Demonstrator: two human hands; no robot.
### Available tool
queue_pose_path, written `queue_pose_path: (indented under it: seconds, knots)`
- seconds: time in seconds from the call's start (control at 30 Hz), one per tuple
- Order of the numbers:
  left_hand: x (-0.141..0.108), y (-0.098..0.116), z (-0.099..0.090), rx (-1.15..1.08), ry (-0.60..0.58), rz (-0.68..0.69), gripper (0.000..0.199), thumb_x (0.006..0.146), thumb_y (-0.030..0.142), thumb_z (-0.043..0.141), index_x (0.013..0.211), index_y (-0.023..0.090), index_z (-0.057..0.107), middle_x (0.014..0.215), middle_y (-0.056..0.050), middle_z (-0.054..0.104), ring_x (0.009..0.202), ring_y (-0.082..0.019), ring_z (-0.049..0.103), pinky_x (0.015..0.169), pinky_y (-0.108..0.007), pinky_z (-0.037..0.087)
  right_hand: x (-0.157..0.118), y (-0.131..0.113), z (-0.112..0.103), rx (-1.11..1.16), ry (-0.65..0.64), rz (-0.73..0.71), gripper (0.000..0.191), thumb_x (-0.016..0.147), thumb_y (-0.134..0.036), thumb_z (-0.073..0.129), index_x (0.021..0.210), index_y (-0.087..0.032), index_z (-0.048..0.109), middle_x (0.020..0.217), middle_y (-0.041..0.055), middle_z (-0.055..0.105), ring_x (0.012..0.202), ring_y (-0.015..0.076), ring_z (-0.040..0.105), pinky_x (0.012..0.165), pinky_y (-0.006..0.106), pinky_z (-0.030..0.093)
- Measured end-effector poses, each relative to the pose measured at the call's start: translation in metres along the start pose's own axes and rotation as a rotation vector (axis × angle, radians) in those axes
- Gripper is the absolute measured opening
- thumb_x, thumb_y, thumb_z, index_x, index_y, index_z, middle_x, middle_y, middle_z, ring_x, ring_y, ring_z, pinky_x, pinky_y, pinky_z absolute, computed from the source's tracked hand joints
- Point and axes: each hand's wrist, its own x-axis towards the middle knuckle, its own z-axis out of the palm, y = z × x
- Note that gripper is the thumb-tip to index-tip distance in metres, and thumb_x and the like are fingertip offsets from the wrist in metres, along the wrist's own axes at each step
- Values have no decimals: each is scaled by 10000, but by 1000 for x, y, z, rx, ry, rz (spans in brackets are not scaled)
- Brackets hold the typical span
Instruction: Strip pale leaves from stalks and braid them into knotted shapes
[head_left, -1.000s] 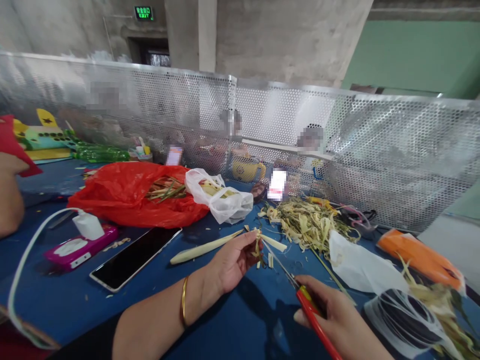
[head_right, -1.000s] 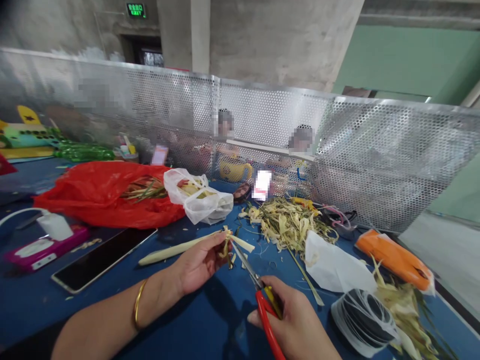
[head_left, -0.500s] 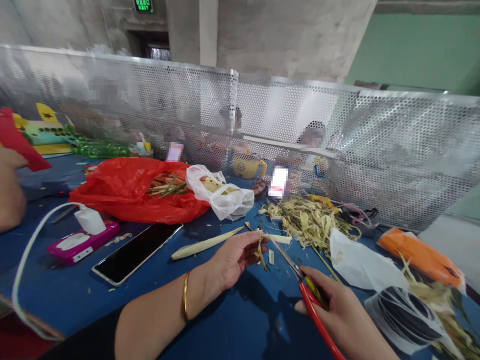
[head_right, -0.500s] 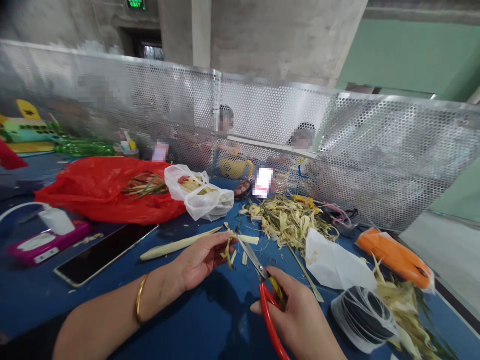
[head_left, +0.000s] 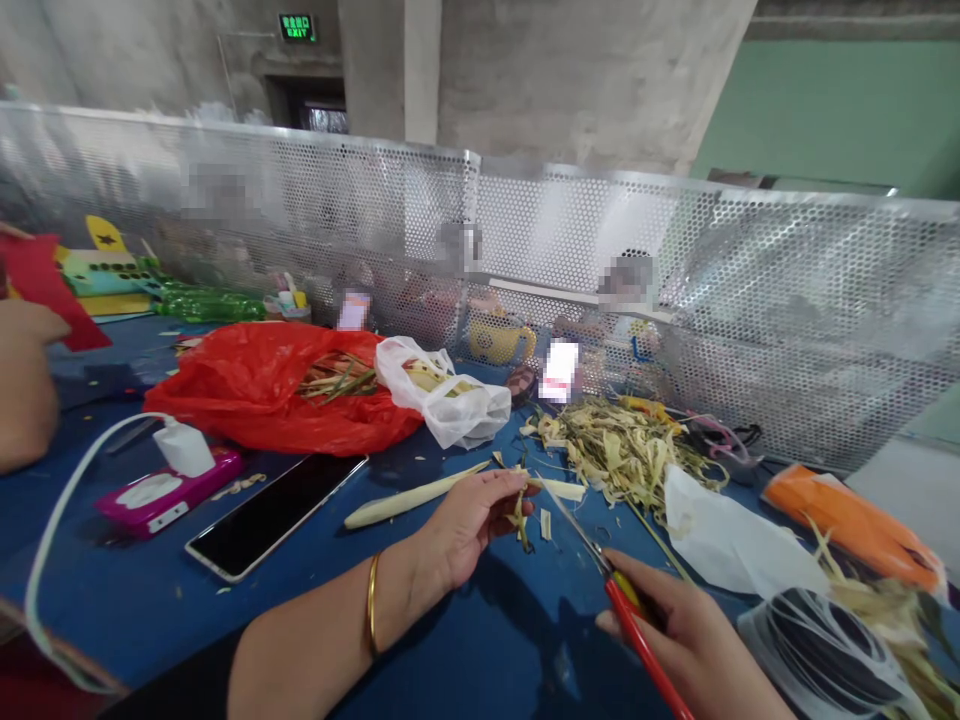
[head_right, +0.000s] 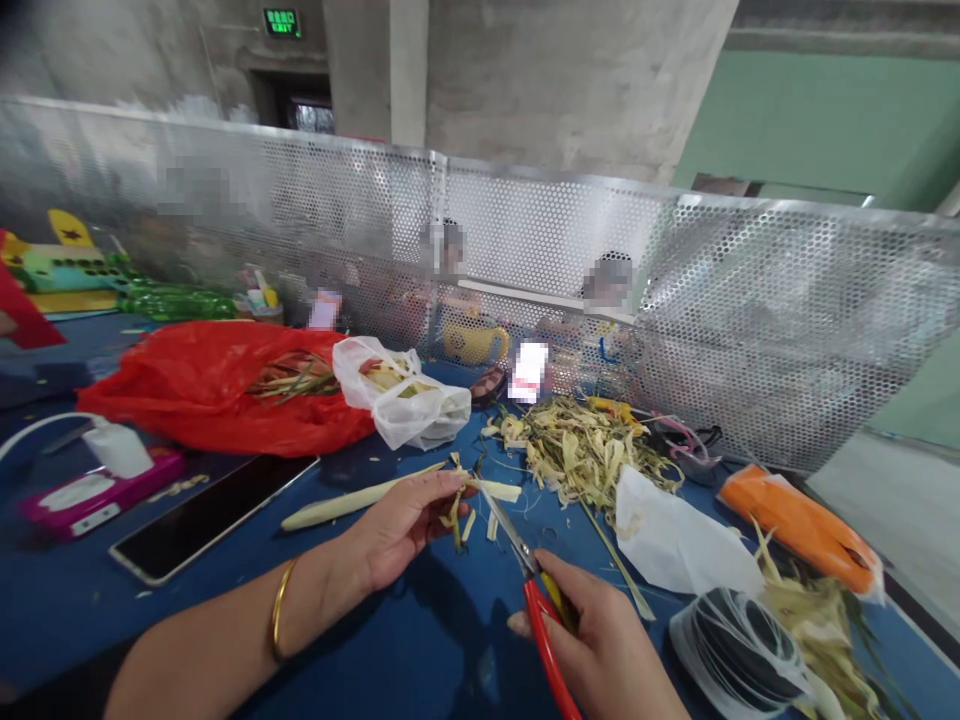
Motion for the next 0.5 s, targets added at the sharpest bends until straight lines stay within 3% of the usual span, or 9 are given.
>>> queue_pose_path:
  seconds: [0.33,0.5]
  knots:
    - [1,1,-1,5,0,13,146,723,237,744,809,140,677,840,-46,702,636,-105,599,612,-222,466,-1,-3,0,-60,-48,14,391,786,-423,658,1070,-163,725,806,38,710,826,237,637,741,252,515]
    - [3,2,-2,6,-1,22,147,730,242,747,801,135,677,818,-37,697,614,-97,583,596,-213,456,-1,-2,1,-58,-39,9,366,757,-408,691,1026,-166,743,710,22,692,803,241,641,704,243,520]
